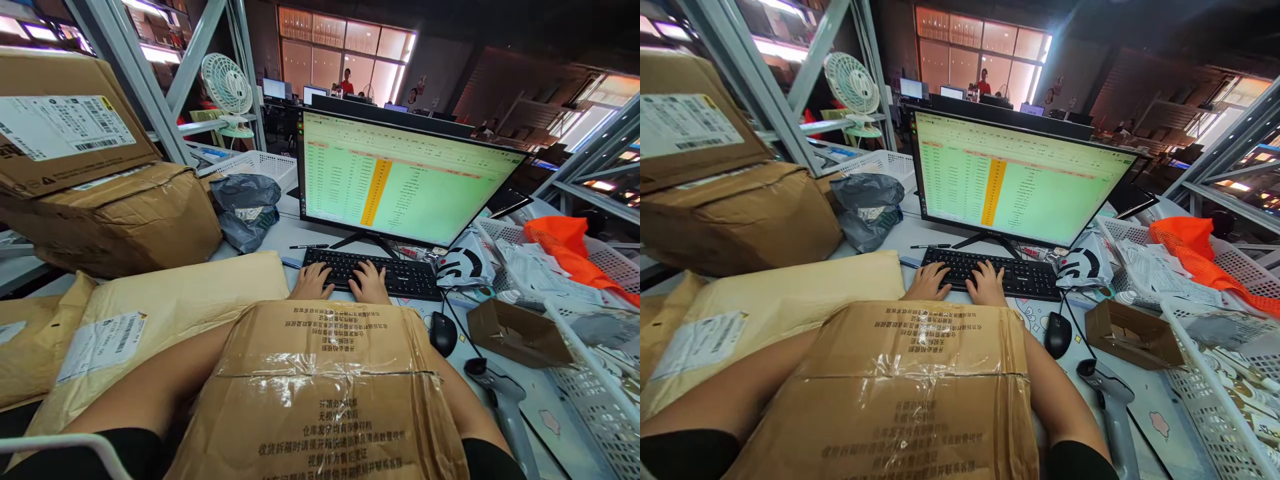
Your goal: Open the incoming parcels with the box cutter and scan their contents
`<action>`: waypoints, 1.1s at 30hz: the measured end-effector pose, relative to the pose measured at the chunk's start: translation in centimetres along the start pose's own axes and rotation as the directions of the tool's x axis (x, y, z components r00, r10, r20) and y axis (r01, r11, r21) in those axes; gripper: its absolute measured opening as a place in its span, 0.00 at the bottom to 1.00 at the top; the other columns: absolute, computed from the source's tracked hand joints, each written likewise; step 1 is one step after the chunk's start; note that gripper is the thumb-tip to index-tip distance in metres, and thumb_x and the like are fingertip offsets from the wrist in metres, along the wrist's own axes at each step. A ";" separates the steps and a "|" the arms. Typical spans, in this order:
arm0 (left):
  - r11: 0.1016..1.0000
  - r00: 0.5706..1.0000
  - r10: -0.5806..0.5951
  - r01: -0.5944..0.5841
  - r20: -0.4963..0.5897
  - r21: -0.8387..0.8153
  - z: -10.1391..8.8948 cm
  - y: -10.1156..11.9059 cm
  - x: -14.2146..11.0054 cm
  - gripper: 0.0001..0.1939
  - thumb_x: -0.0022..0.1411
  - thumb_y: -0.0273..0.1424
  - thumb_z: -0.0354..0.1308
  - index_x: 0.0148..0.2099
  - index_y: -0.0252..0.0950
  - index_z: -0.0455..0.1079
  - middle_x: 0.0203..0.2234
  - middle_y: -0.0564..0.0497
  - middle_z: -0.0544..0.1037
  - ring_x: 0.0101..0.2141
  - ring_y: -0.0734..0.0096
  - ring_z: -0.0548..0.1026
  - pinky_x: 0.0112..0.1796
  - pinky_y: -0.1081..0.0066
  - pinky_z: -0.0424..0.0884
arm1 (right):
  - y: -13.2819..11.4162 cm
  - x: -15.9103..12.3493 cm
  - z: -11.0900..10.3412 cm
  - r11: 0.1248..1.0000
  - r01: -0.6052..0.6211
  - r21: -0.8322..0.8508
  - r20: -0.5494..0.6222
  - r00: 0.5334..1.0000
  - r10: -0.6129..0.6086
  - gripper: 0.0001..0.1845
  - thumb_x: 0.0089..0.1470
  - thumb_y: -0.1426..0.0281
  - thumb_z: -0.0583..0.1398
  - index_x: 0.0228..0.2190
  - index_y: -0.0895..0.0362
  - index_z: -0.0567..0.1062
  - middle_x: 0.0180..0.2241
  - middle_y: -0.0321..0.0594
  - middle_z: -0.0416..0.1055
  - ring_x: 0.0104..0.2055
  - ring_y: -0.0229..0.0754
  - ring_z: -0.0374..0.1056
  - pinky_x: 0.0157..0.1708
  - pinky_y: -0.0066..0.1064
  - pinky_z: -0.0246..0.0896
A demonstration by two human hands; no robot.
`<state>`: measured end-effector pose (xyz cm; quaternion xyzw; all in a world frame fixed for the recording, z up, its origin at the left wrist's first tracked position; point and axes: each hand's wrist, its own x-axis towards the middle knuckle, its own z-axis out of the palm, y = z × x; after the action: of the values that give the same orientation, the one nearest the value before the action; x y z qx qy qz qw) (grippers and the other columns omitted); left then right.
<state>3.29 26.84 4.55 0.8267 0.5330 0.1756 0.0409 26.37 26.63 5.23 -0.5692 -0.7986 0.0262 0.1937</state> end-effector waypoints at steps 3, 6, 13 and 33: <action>1.000 1.000 -0.002 0.002 -0.003 -0.005 0.0 0.0 0.0 0.29 0.73 0.41 0.51 0.71 0.34 0.65 0.69 0.37 0.64 0.69 0.47 0.59 0.66 0.49 0.57 | -0.2 0.0 -0.2 1.000 0.008 0.020 0.037 0.999 -0.009 0.24 0.70 0.59 0.55 0.58 0.58 0.76 0.68 0.54 0.64 0.76 0.62 0.46 0.69 0.77 0.30; 1.000 1.000 -0.001 0.001 -0.019 -0.014 0.1 -0.1 0.0 0.28 0.73 0.41 0.50 0.70 0.37 0.65 0.69 0.38 0.65 0.69 0.48 0.60 0.66 0.49 0.56 | -0.2 0.1 -0.1 0.999 -0.004 0.050 0.036 0.999 0.002 0.28 0.69 0.60 0.54 0.64 0.58 0.70 0.67 0.54 0.65 0.75 0.60 0.48 0.70 0.76 0.29; 0.992 0.991 -0.113 0.109 -0.064 -0.067 0.2 -0.4 0.3 0.27 0.74 0.40 0.47 0.68 0.35 0.67 0.68 0.38 0.66 0.68 0.49 0.61 0.65 0.48 0.59 | 0.4 0.0 1.2 0.999 -0.020 0.033 -0.010 1.000 0.021 0.26 0.71 0.63 0.51 0.65 0.55 0.69 0.69 0.51 0.63 0.75 0.58 0.49 0.70 0.74 0.32; 0.979 0.995 -0.089 0.097 0.052 -0.181 -2.9 1.2 0.2 0.29 0.77 0.40 0.41 0.70 0.28 0.61 0.71 0.34 0.60 0.73 0.46 0.50 0.68 0.48 0.47 | 1.6 -7.7 -7.1 0.792 -0.568 -0.222 0.102 0.795 0.599 0.31 0.72 0.71 0.44 0.71 0.63 0.59 0.74 0.58 0.50 0.76 0.59 0.46 0.70 0.67 0.44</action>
<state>3.46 26.13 7.61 0.7973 0.5515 0.2039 0.1365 32.40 18.82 9.19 -0.7991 -0.5955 0.0604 0.0564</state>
